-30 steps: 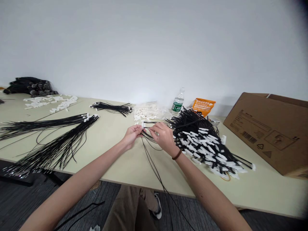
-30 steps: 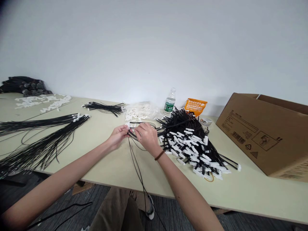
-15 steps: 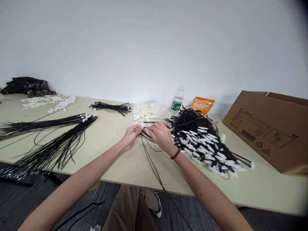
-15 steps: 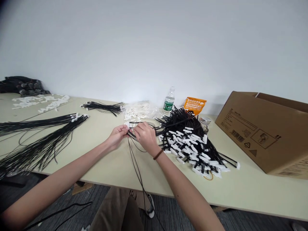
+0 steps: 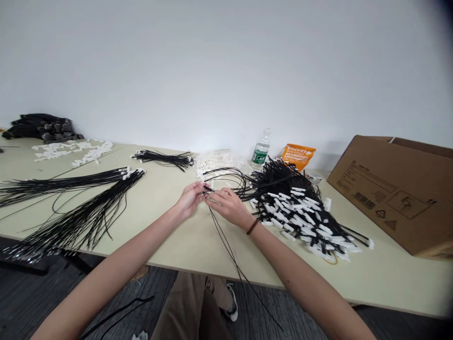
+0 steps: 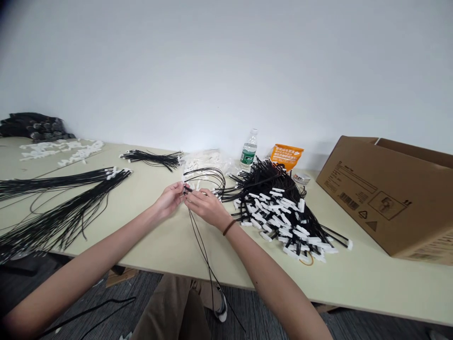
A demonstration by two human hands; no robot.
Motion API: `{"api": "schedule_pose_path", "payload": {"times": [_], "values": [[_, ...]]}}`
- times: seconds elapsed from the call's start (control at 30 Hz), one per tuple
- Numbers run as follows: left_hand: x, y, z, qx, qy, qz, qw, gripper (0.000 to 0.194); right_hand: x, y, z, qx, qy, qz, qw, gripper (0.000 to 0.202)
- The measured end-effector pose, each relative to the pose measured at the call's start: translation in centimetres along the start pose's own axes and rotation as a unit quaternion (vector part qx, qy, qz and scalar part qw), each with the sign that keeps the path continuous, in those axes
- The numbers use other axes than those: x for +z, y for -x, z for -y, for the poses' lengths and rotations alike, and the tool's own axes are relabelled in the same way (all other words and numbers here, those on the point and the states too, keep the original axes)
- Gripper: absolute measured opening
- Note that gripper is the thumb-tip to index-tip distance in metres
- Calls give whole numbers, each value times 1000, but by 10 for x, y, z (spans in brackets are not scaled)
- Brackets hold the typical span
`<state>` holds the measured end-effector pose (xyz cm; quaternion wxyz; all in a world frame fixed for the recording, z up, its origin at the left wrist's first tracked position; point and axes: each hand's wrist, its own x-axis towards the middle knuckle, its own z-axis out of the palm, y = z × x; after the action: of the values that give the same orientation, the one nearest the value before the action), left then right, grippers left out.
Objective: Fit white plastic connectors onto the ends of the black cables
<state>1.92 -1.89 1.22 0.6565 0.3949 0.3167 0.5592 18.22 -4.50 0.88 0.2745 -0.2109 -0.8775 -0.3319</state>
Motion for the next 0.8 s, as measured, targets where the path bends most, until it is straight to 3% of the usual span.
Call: {"api": "schedule_pose_path", "payload": {"times": [0.33,0.47,0.53,0.63,0.73,0.8], "values": [[2,2,1,-9,-8,19,1000,13,3,-1,-1,-26,-10,-44,999,19],[1,1,1,-10,-21,17,1000,14,3,-1,0,43,-98,-36,994,20],[0,0,0,-9,-28,12,1000,14,0,-3,1,107,-185,-60,975,18],[-2,-1,-1,-7,-43,-5,999,15,-10,-10,-1,245,-349,-135,894,15],[-4,-3,0,-4,-58,-35,998,15,-21,-15,-11,380,-488,-241,748,13],[-6,-5,0,1,-62,-52,997,16,-28,-16,-22,424,-536,-320,657,14]]}}
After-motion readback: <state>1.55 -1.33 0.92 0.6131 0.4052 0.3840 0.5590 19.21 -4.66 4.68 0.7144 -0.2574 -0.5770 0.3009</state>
